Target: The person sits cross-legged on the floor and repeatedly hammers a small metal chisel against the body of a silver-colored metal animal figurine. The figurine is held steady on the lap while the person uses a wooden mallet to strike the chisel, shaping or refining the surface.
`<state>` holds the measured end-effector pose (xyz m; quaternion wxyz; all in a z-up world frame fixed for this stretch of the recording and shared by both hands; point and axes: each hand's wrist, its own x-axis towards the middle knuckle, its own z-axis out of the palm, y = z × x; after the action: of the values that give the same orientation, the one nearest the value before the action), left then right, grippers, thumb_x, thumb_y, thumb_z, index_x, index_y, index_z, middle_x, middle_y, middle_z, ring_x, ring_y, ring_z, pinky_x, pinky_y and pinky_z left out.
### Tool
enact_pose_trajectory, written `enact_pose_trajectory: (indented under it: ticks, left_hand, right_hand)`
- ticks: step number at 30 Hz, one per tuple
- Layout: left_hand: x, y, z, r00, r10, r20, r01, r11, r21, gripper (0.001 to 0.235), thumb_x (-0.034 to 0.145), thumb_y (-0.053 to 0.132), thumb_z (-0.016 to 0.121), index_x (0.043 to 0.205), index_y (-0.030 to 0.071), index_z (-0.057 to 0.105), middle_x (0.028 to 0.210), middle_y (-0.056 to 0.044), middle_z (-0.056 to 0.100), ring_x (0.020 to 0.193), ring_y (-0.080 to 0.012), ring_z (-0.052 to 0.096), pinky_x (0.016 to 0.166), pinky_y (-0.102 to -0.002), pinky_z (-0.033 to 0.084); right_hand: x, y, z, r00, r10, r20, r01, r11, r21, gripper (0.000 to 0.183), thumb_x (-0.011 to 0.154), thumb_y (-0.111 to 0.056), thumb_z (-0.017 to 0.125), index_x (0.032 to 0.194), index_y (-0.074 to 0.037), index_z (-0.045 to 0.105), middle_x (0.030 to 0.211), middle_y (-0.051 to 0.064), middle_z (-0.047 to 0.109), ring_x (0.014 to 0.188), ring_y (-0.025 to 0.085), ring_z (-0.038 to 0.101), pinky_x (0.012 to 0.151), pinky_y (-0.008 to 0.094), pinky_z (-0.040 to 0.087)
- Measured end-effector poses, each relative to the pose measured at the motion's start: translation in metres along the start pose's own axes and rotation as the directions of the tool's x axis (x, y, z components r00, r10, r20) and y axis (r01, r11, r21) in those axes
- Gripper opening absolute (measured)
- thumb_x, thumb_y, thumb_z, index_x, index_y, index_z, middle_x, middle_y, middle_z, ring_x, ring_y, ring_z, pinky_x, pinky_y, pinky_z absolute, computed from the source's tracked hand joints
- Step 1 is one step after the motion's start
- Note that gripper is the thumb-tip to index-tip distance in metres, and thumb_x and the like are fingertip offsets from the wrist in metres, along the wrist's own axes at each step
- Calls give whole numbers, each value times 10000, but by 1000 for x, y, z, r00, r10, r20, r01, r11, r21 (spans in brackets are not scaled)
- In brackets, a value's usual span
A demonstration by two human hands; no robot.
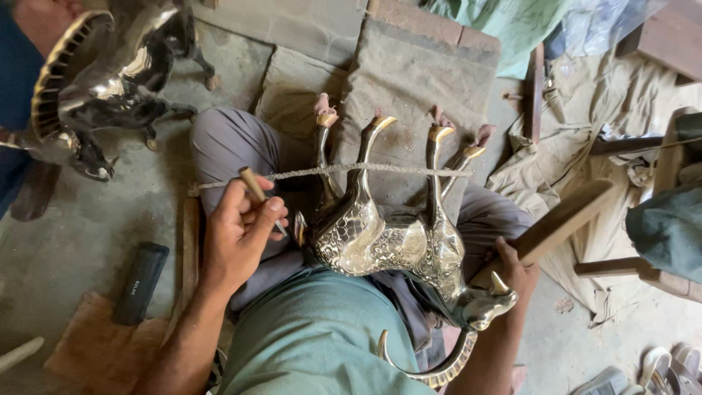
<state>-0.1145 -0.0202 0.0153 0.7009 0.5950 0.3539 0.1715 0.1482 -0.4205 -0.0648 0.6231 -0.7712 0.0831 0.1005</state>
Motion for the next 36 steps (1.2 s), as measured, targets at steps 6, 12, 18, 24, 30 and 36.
enact_pose_trajectory:
  ticks: [6,12,18,24,30,36]
  left_hand:
    - [-12,23,13,994,99,50,-102,992,75,234,1012,156,626,1200,41,547,875,-35,709,767,-66,691,610,-232,595]
    - [-23,32,18,994,108,24,-108,994,32,274,1000,172,633,1214,31,536,885,-54,716,797,-91,712,650,-270,634]
    - [-27,35,20,996,82,20,-82,997,-1,340,968,184,669,1225,20,519,887,-79,714,816,-120,732,681,-294,653]
    - [-25,39,26,990,137,15,-138,986,91,351,952,140,704,1226,10,529,932,-96,737,838,-120,736,698,-285,662]
    - [-19,49,34,978,201,51,-206,970,127,371,940,120,708,1247,1,536,985,-105,744,856,-131,741,725,-267,630]
    - [-12,55,45,983,169,72,-183,944,275,433,892,133,780,1241,9,557,966,-93,775,850,-137,758,711,-280,593]
  right_hand:
    - [-2,1,3,999,6,-31,-8,998,-66,152,885,-104,796,914,-22,672,742,45,657,615,136,627,549,268,479]
    - [-9,4,-3,998,-52,-25,52,999,-3,212,900,-121,814,896,-29,623,759,21,621,611,119,572,543,279,451]
    - [-15,-3,7,999,-31,-22,31,999,25,193,893,-132,797,937,-33,637,790,31,643,635,120,595,556,276,476]
    - [-17,-10,6,999,-26,-19,26,999,37,183,889,-126,784,952,-30,641,793,31,645,651,119,612,569,269,500]
    - [-12,-5,4,999,30,-23,-28,998,58,200,886,-141,809,929,-31,648,760,9,618,613,116,569,530,278,456]
    - [-7,-6,1,1000,12,-22,-14,998,-66,176,855,-149,783,903,-20,674,730,41,683,593,133,632,528,275,501]
